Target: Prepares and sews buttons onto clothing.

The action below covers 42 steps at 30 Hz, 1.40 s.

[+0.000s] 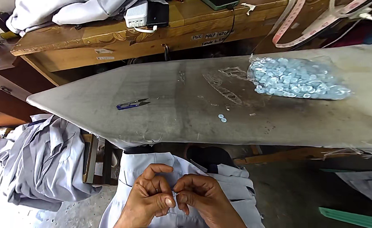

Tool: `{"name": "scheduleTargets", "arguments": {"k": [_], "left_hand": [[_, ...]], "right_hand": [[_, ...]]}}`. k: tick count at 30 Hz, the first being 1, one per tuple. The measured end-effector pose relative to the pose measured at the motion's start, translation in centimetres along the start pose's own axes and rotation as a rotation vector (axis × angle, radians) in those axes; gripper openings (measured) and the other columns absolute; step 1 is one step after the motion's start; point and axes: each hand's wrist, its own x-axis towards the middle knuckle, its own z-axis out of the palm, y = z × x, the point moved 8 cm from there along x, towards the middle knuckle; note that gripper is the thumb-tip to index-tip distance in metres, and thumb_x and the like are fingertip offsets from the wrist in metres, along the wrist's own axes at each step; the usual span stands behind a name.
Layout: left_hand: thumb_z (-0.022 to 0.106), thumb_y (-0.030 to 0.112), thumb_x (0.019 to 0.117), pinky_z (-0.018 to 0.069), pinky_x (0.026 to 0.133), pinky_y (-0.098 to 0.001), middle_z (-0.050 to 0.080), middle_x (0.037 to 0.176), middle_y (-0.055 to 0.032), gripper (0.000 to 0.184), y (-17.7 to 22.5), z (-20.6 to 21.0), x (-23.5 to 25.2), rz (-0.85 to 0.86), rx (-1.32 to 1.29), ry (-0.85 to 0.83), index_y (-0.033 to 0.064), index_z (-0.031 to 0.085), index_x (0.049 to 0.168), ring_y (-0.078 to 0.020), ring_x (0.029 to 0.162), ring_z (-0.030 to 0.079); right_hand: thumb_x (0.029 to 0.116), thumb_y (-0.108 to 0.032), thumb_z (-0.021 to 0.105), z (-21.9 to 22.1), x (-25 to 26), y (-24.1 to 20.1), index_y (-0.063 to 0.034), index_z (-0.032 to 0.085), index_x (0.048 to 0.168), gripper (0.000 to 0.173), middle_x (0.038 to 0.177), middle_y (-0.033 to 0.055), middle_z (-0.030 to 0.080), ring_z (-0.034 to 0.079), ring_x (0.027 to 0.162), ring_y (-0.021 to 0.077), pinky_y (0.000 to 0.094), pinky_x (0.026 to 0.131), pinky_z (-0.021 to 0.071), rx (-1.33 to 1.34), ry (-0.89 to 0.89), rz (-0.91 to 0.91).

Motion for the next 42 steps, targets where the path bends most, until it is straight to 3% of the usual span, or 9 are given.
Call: {"name": "scheduleTargets", "arguments": {"k": [6,11,17,24,30,33,36,40,42], "left_hand": [[0.076,0.004,0.0902,0.0485,0.055,-0.0132,0.070,0.085,-0.0023,0.053,-0.2,0.1,0.1,-0.012,0.031,-0.003,0.0096,0.054,0.138,-0.0005,0.064,0.062],[0.076,0.005,0.0905,0.0488,0.057,-0.0132,0.070,0.086,-0.0015,0.047,0.3,0.4,0.0,-0.009,0.140,-0.017,0.0088,0.056,0.133,-0.0005,0.066,0.062],[0.073,0.008,0.0934,0.0577,0.070,-0.0181,0.071,0.091,-0.0010,0.010,2.9,-0.2,-0.2,0.042,0.682,0.023,0.0015,0.073,0.102,-0.0028,0.077,0.066],[0.073,0.020,0.0946,0.0543,0.076,-0.0188,0.070,0.087,-0.0003,0.013,5.7,2.3,0.5,0.247,1.170,0.034,0.0077,0.076,0.089,-0.0046,0.085,0.065],[0.072,0.017,0.0943,0.0544,0.085,-0.0236,0.072,0.089,-0.0007,0.012,4.7,2.6,0.1,0.242,1.305,0.025,0.0092,0.078,0.087,-0.0083,0.093,0.066],[0.071,0.019,0.0942,0.0541,0.080,-0.0200,0.070,0.087,0.0023,0.013,5.7,1.6,0.6,0.292,1.327,0.054,0.0113,0.078,0.087,-0.0049,0.089,0.065],[0.068,0.016,0.0964,0.0528,0.083,-0.0234,0.071,0.089,-0.0025,0.014,6.6,4.0,0.6,0.349,1.425,0.029,0.0088,0.077,0.089,-0.0104,0.092,0.065],[0.067,0.011,0.0961,0.0515,0.080,-0.0286,0.070,0.087,-0.0059,0.013,5.7,6.4,-0.1,0.489,1.580,0.029,0.0080,0.078,0.090,-0.0168,0.088,0.064],[0.067,0.009,0.0951,0.0506,0.079,-0.0273,0.069,0.086,-0.0049,0.011,5.3,6.3,-0.4,0.588,1.634,0.049,0.0085,0.077,0.091,-0.0162,0.087,0.063]], "right_hand": [[0.0958,-0.007,0.070,0.4,0.0,-1.2,-0.0047,0.074,0.106,0.011,0.088,0.0025,0.074,0.070,0.074,0.0054,0.0209,0.067,0.0596,0.029,-0.017,-0.066],[0.1023,-0.017,0.063,1.0,0.4,-2.0,-0.0059,0.067,0.103,0.012,0.092,-0.0018,0.065,0.062,0.083,0.0016,0.0168,0.073,0.0537,-0.230,-0.084,-0.177],[0.1059,-0.021,0.056,1.5,0.3,-3.7,-0.0078,0.062,0.100,0.015,0.098,0.0009,0.058,0.058,0.098,0.0038,0.0165,0.086,0.0493,-0.608,-0.138,-0.306],[0.1065,-0.023,0.044,2.0,0.0,-4.1,-0.0170,0.060,0.099,0.019,0.091,0.0008,0.060,0.058,0.090,0.0162,0.0308,0.079,0.0463,-1.317,-0.009,-0.472],[0.1084,-0.028,0.044,0.7,-0.1,-4.5,-0.0154,0.058,0.101,0.021,0.093,-0.0006,0.057,0.057,0.095,0.0102,0.0268,0.088,0.0470,-1.091,0.004,-0.412],[0.1085,-0.028,0.044,1.0,-0.3,-3.8,-0.0155,0.059,0.100,0.022,0.090,-0.0003,0.058,0.057,0.092,0.0126,0.0304,0.086,0.0442,-1.113,-0.036,-0.407],[0.1066,-0.025,0.046,0.9,0.2,-3.1,-0.0164,0.060,0.100,0.017,0.088,-0.0016,0.058,0.057,0.090,0.0106,0.0296,0.084,0.0436,-1.111,0.010,-0.387],[0.1055,-0.024,0.055,-0.1,1.2,-2.4,-0.0098,0.063,0.100,0.018,0.089,-0.0045,0.059,0.057,0.085,-0.0002,0.0160,0.076,0.0491,-0.562,0.047,-0.248],[0.1035,-0.023,0.059,-0.1,1.5,-1.7,-0.0114,0.066,0.103,0.013,0.089,-0.0076,0.062,0.059,0.083,-0.0012,0.0172,0.075,0.0506,-0.190,0.025,-0.149]]}}
